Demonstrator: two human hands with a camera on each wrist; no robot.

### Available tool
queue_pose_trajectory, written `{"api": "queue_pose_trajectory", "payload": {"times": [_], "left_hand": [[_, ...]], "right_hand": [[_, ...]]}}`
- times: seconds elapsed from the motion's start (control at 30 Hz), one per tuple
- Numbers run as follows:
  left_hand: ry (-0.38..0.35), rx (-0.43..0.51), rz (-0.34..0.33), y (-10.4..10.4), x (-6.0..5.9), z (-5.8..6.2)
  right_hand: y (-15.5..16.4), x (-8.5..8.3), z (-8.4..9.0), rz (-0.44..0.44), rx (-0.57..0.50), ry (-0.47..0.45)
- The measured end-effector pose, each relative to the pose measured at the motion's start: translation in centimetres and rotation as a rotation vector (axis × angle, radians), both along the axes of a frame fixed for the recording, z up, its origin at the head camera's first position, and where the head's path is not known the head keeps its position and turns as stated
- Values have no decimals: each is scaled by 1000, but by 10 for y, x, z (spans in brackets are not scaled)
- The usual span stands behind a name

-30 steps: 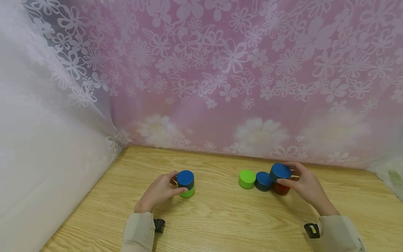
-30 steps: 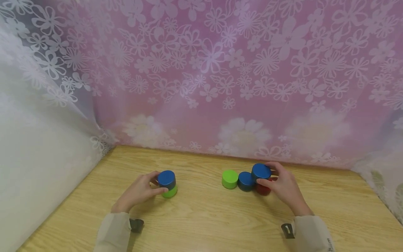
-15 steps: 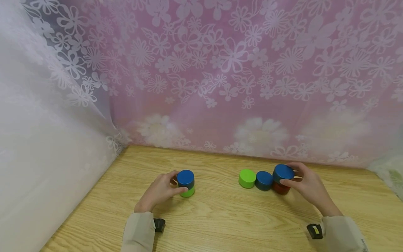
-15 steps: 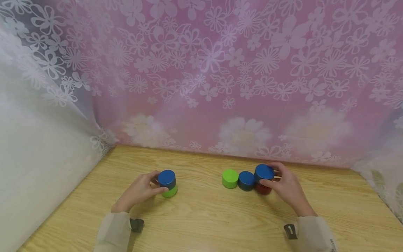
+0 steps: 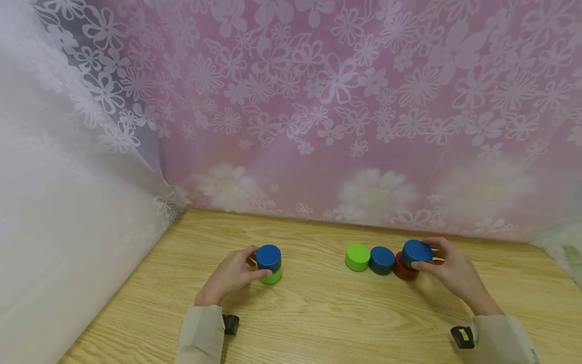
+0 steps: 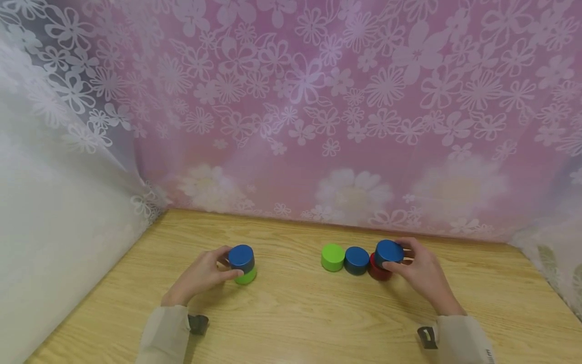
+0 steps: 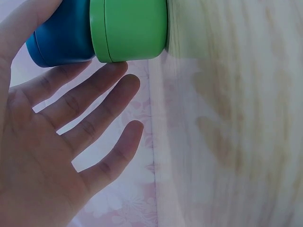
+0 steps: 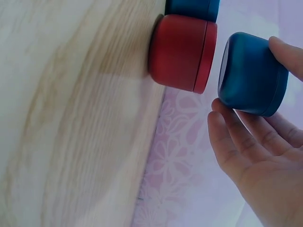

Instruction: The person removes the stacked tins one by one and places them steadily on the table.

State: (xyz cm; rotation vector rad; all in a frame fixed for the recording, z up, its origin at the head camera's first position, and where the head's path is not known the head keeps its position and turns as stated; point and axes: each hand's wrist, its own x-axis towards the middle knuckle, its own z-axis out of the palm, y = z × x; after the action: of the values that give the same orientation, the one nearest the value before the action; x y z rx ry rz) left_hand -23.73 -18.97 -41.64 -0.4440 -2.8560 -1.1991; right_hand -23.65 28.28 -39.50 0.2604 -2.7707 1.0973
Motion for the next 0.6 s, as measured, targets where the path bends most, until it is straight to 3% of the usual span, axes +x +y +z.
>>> {"api": "queue_pose_trajectory", "payload": {"times": [0.6], "left_hand": [[7,3,-7,-1,0,-1]], "right_hand": [[16,1,-1,-42,32,-43]]}}
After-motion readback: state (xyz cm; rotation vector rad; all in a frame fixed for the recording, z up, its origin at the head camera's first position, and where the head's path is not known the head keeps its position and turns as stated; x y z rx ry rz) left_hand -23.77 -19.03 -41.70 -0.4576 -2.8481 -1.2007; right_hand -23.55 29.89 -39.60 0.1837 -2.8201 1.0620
